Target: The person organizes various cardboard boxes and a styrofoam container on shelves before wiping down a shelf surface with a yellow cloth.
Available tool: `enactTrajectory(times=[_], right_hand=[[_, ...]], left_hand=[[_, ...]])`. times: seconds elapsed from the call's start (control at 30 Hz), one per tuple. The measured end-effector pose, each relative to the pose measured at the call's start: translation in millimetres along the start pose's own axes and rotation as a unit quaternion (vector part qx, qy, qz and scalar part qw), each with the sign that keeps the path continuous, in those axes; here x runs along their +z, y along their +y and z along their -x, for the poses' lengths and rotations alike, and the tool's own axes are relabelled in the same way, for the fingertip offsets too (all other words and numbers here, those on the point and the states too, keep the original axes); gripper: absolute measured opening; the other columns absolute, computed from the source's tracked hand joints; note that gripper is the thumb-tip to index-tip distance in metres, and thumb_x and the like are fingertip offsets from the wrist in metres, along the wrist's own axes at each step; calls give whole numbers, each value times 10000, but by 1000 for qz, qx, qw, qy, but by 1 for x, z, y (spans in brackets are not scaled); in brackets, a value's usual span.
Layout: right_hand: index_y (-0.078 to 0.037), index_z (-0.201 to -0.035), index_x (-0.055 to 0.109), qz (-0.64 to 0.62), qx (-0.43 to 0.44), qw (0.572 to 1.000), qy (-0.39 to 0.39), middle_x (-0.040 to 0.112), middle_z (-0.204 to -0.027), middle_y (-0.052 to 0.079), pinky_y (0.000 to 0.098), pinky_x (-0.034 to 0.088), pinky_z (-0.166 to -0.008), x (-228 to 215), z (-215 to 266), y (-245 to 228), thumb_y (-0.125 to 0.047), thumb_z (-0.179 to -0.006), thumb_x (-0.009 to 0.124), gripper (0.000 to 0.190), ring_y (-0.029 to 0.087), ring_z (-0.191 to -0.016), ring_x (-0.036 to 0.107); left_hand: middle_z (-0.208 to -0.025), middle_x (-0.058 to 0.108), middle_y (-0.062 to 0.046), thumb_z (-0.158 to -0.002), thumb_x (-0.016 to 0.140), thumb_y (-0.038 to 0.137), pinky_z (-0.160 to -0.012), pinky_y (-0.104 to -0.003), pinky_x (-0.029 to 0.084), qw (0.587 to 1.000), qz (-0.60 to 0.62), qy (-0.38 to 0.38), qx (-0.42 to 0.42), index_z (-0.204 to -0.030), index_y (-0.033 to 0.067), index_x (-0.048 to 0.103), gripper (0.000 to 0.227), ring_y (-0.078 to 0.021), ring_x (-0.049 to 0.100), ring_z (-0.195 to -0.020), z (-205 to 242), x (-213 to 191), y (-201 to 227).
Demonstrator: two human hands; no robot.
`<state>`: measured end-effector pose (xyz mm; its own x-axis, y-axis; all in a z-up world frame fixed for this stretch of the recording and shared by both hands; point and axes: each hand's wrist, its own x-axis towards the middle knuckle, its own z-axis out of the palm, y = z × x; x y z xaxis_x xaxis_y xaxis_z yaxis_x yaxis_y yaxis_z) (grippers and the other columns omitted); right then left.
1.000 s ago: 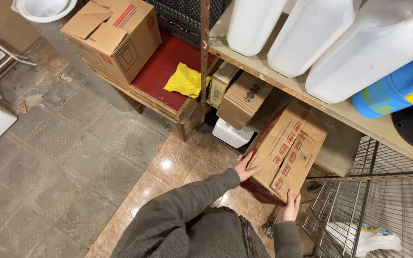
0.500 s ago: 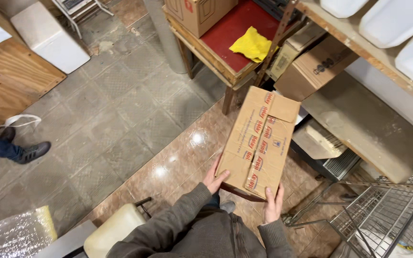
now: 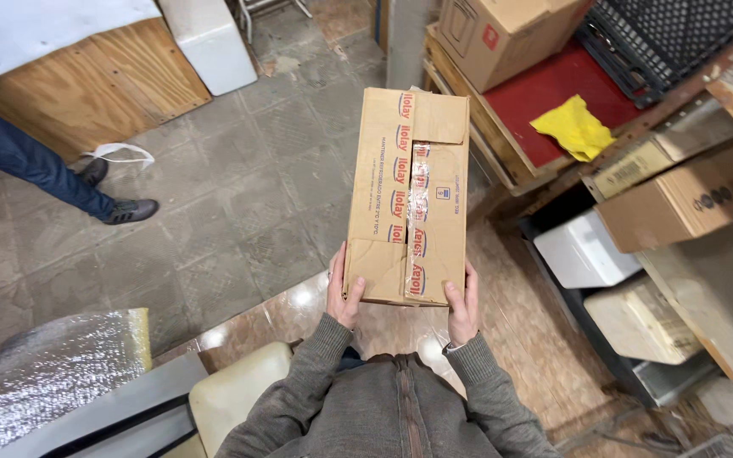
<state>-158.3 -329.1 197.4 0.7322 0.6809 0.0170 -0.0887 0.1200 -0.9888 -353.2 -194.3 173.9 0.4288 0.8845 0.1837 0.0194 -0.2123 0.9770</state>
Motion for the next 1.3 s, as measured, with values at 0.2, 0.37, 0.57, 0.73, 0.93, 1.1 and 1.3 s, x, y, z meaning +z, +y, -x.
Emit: enactTrajectory(times=[0.2, 0.37, 0.57, 0.73, 0.93, 1.1, 1.3], right_hand=[[-59, -1558, 391, -32, -5, 999, -20, 459, -1453, 178, 456, 323, -1159, 121, -44, 11, -320, -891, 622, 753, 285, -1357, 393], [-70, -1586, 328, -56, -43, 997, 0, 413, -1488, 166, 458, 300, -1180, 168, -103, -8, -350, -892, 611, 800, 271, -1377, 359], [-52, -1595, 289, -70, -116, 990, 48, 398, -1530, 153, 438, 295, -1204, 202, -211, -48, -364, -916, 578, 801, 256, -1410, 367], [-43, -1598, 285, -37, -199, 975, 93, 388, -1550, 170, 452, 270, -1227, 209, -320, -69, -359, -957, 552, 763, 255, -1435, 344], [-62, -1596, 313, 35, -207, 964, 165, 422, -1543, 200, 484, 242, -1235, 207, -447, -109, -314, -993, 542, 693, 292, -1453, 362], [-76, -1595, 323, 42, -238, 946, 216, 436, -1543, 203, 482, 258, -1238, 205, -533, -136, -319, -1028, 544, 656, 286, -1454, 379], [-64, -1585, 339, 70, -256, 923, 280, 430, -1537, 238, 529, 205, -1247, 194, -638, -155, -334, -1082, 551, 610, 332, -1467, 381]], left_hand=[[-1486, 413, -200, -880, 590, 497, -1239, -509, 206, 998, 2, 35, 46, -1603, 62, 338, 880, -349, 381, -1443, -88, -93, -18], [-1461, 437, -207, -907, 570, 456, -1219, -508, 227, 997, 26, 12, 71, -1591, 47, 362, 824, -346, 406, -1415, -180, -108, 3], [-1458, 457, -222, -907, 570, 448, -1209, -511, 251, 990, 70, -35, 117, -1580, 30, 383, 814, -342, 431, -1392, -327, -77, 13], [-1461, 464, -243, -927, 551, 499, -1202, -536, 271, 979, 79, -107, 155, -1580, 29, 380, 822, -361, 446, -1386, -466, -34, 37], [-1427, 486, -252, -958, 543, 463, -1201, -523, 279, 963, 82, -174, 191, -1571, 24, 397, 768, -370, 457, -1370, -621, 33, 59], [-1464, 470, -260, -1008, 522, 433, -1219, -507, 273, 951, 109, -219, 190, -1582, 48, 381, 705, -370, 437, -1402, -712, 87, 74], [-1540, 429, -236, -1063, 529, 433, -1273, -488, 224, 929, 147, -292, 176, -1591, 62, 351, 670, -367, 370, -1492, -826, 165, 74]])
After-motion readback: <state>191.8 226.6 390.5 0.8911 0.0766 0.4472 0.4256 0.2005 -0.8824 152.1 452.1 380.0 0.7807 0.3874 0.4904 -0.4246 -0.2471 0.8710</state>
